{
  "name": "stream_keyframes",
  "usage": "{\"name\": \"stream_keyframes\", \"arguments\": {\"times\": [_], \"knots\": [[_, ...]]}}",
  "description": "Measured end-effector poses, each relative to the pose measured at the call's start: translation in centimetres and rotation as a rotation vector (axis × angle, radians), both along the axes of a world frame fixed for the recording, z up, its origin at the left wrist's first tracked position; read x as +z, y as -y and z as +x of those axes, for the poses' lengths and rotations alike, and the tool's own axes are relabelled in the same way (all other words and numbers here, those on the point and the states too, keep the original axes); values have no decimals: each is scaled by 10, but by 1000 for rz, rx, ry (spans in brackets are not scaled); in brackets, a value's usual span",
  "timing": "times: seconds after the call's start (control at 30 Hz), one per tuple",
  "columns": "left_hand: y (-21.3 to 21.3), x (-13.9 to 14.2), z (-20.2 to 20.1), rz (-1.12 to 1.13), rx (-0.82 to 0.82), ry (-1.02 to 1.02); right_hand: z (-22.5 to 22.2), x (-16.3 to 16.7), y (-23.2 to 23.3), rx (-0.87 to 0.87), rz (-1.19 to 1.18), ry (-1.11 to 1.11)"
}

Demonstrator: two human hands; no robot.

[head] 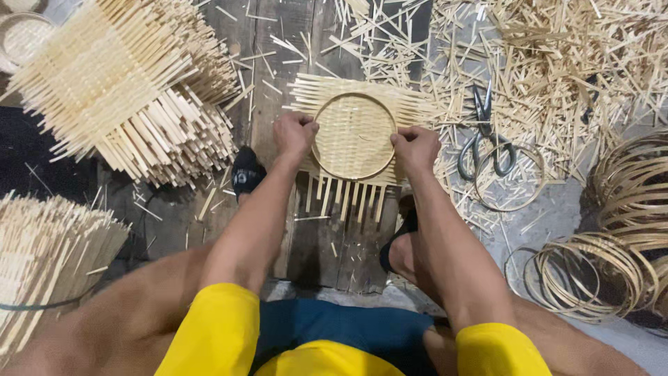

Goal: The person weaves thin bamboo strips into a circular frame to form a flat tray. They repeatedly place the frame over a woven mat, tuck the strips into the frame, and trim excess with shears. Finished trays are set aside on the floor.

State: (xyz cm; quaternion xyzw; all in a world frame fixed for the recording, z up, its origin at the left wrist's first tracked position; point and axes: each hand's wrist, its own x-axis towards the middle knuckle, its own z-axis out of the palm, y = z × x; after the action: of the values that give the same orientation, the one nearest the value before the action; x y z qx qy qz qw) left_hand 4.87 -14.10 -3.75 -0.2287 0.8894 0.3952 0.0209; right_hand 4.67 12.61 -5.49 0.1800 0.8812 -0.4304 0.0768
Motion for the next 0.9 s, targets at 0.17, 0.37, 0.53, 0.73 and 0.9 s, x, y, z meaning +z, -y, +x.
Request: {"name": "stream_keyframes", "arguments": {"times": [0.17,0.37,0.53,0.73,0.9], "knots": [[4,7,3,51,-43,-40,4,6,-2,-2,-84,-56],[12,-9,-4,128,-6,51,-7,8,0,48,4,-44],[20,-11,-13,-2,-143,139,-21,14,5,-28,-43,58],[17,-6,-14,185,-59,253,-20,21,-8,54,-40,-1],[17,-4,-13,316,-98,165,-25,23,-17,87,-66,-55]]}}
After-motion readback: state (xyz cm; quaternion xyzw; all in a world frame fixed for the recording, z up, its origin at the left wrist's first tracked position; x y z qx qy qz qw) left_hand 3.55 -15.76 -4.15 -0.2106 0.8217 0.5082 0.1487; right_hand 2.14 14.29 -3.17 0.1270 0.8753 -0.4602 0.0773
